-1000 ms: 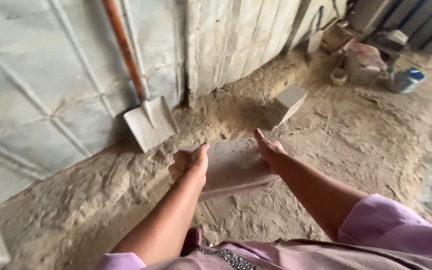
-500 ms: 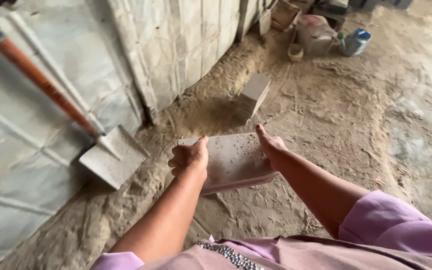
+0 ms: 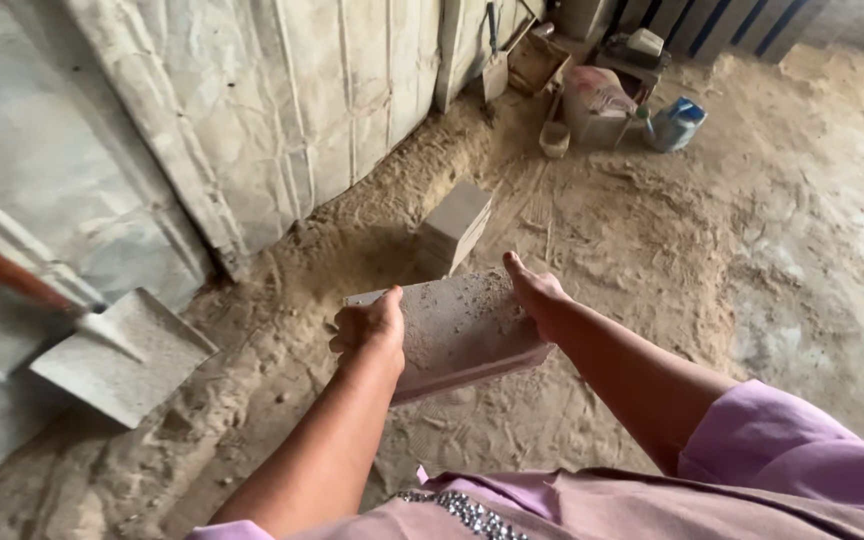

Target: The person repeatedly picks up rectangular concrete blocks from a stack, carries them to a sandy floor area, places them down, and returns to the stack to repeat the process. The person handles the blocks by hand without using tools.

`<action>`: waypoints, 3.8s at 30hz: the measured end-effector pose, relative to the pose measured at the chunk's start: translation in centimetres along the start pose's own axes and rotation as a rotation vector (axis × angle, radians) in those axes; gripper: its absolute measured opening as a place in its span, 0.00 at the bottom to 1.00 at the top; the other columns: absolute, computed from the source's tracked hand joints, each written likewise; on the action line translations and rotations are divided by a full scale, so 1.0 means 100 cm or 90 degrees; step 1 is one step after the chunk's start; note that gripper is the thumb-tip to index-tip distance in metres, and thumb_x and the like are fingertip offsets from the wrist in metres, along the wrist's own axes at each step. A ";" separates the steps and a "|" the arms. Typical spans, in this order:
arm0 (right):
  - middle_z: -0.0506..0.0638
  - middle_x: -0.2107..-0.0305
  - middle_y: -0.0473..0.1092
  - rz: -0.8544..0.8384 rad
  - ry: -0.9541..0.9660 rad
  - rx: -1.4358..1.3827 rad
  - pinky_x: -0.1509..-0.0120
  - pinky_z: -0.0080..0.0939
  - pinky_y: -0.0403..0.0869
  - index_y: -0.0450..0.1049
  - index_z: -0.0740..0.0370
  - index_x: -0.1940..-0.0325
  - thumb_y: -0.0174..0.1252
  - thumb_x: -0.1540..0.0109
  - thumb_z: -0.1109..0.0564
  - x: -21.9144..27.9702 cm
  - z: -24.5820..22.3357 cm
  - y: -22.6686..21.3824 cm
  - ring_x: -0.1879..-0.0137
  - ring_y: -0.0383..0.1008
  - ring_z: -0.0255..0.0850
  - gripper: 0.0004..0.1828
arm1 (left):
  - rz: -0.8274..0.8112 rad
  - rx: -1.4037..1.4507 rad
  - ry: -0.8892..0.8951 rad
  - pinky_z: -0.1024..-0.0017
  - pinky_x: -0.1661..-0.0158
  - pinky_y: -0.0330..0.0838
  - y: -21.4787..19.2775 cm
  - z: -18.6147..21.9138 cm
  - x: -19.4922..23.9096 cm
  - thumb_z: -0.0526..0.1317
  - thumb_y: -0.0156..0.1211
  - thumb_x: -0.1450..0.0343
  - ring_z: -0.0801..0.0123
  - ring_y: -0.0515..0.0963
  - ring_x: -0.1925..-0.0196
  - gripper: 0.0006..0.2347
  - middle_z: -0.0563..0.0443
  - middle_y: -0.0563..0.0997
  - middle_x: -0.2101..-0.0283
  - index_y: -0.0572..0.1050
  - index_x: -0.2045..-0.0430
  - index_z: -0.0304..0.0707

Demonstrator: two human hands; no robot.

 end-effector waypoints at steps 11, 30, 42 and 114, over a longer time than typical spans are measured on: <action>0.66 0.42 0.70 -0.029 0.016 0.040 0.35 0.61 0.74 0.69 0.64 0.35 0.45 0.39 0.19 -0.076 -0.008 -0.070 0.39 0.74 0.60 0.49 | -0.022 0.117 0.015 0.55 0.49 0.77 0.101 0.046 0.009 0.50 0.60 0.33 0.47 0.79 0.45 0.24 0.28 0.74 0.41 0.74 0.48 0.31; 0.64 0.47 0.73 -0.038 -0.020 0.009 0.43 0.57 0.76 0.76 0.68 0.42 0.52 0.36 0.27 -0.295 -0.088 -0.110 0.44 0.76 0.54 0.41 | 0.042 0.083 -0.002 0.55 0.51 0.78 0.269 0.152 -0.052 0.52 0.60 0.31 0.46 0.81 0.48 0.24 0.29 0.78 0.46 0.76 0.52 0.28; 0.62 0.49 0.74 -0.101 -0.083 0.071 0.42 0.54 0.72 0.76 0.68 0.44 0.54 0.36 0.31 -0.422 -0.180 -0.140 0.44 0.74 0.52 0.36 | 0.207 0.103 -0.060 0.54 0.52 0.79 0.377 0.190 -0.101 0.54 0.59 0.30 0.46 0.82 0.50 0.24 0.29 0.81 0.50 0.77 0.54 0.27; 0.47 0.70 0.67 -0.366 -0.133 0.115 0.62 0.42 0.64 0.74 0.56 0.57 0.55 0.35 0.45 -0.840 -0.230 0.240 0.67 0.61 0.37 0.13 | 0.199 0.597 -0.167 0.52 0.36 0.63 0.543 0.141 -0.442 0.55 0.52 0.32 0.49 0.69 0.32 0.31 0.40 0.67 0.31 0.66 0.35 0.34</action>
Point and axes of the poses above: each hand's wrist, its own x-axis away from the middle knuckle, its own y-axis out of the palm, z = x × y, the point moved 10 cm from there along -x, towards the middle knuckle
